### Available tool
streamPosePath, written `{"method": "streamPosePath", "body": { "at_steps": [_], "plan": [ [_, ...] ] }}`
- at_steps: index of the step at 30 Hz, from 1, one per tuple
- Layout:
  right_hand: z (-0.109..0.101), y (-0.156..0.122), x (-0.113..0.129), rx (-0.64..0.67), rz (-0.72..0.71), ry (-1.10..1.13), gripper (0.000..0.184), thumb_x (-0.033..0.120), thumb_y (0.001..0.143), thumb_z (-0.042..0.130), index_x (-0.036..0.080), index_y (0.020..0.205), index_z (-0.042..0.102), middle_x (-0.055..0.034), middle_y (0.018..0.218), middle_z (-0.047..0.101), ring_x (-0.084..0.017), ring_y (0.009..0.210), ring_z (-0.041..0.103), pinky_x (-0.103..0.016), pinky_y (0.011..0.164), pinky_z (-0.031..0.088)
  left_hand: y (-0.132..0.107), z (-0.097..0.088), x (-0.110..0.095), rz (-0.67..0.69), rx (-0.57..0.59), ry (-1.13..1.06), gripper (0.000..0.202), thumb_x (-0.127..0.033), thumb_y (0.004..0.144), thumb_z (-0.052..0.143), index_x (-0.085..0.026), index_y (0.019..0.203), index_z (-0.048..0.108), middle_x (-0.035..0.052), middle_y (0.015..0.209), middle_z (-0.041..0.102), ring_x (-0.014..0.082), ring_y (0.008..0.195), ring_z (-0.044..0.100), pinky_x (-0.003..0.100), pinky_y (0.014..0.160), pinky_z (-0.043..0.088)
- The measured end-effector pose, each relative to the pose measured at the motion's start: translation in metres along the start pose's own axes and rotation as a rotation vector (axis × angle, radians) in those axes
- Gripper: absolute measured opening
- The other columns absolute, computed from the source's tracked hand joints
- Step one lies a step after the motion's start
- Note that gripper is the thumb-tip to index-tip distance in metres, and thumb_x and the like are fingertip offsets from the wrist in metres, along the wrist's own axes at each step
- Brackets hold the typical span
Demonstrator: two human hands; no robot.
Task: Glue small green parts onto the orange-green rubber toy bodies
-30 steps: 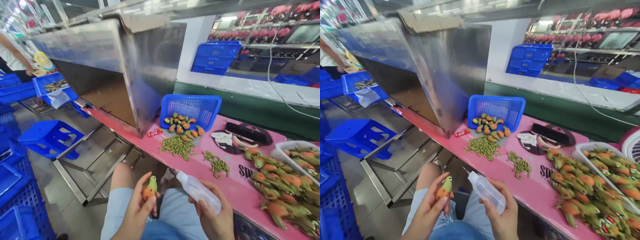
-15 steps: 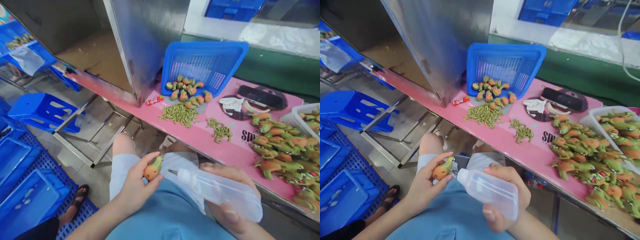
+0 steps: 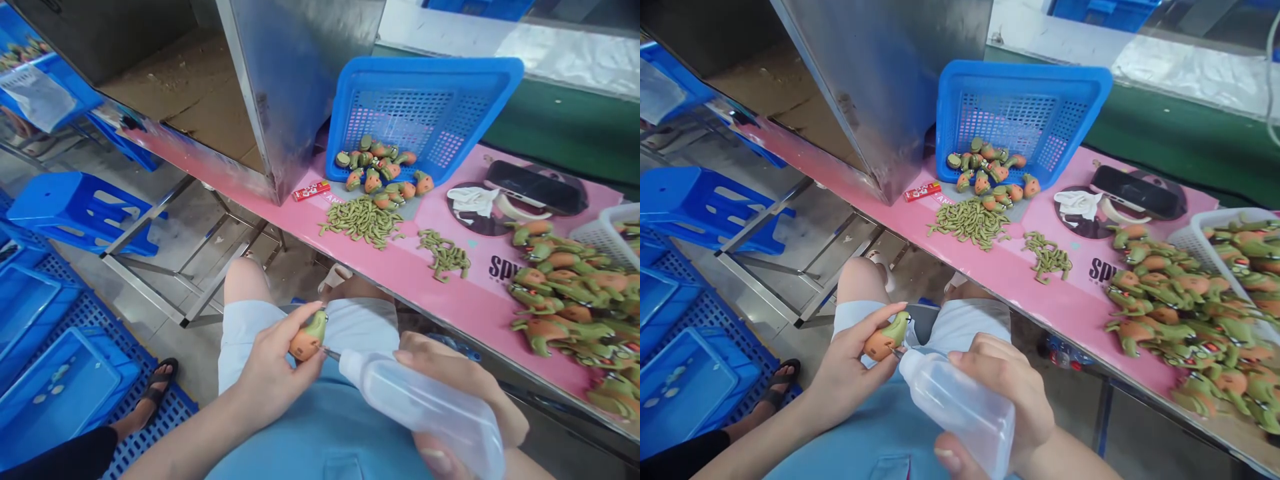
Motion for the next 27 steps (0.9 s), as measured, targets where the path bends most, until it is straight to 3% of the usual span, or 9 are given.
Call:
{"method": "streamPosePath", "body": {
  "at_steps": [3,10,27],
  "plan": [
    [0.0,0.01,0.0105,-0.005,-0.054,0.047,0.023,0.029,0.084,0.051,0.014,0.101,0.056,0.0042,0.047,0.038,-0.012,0.03,0.033,-0.027,0.029,0.024,-0.0008,-0.0002,0.0009,-0.002,-0.001,-0.003,0.046,-0.017,0.066,0.049,-0.017,0.111,0.057,0.0021,0.083,0.07,0.0144,0.07,0.062,0.023,0.065,0.051],
    [0.0054,0.0074,0.0083,0.072,-0.013,0.003,0.024,0.032,0.087,0.048,0.017,0.104,0.054,0.0035,0.049,0.041,-0.013,0.031,0.035,-0.026,0.029,0.027,-0.0014,0.001,0.0035,-0.017,-0.002,-0.005,0.046,-0.017,0.066,0.05,-0.019,0.111,0.057,0.0015,0.086,0.07,0.0145,0.071,0.062,0.024,0.067,0.051],
    [0.0018,0.0128,0.0103,0.019,-0.05,0.092,0.022,0.023,0.083,0.052,0.012,0.101,0.055,0.0024,0.049,0.043,-0.011,0.03,0.032,-0.025,0.027,0.023,-0.0012,0.0029,0.0027,-0.015,0.013,-0.005,0.046,-0.015,0.067,0.05,-0.017,0.113,0.056,0.0029,0.086,0.07,0.0149,0.072,0.062,0.025,0.067,0.05]
  ]
}}
Point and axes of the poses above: each hand's wrist, its own y-axis towards the middle knuckle, its own z-axis out of the palm, x = y × z, the point moved 10 cm from there along y, towards the middle knuckle
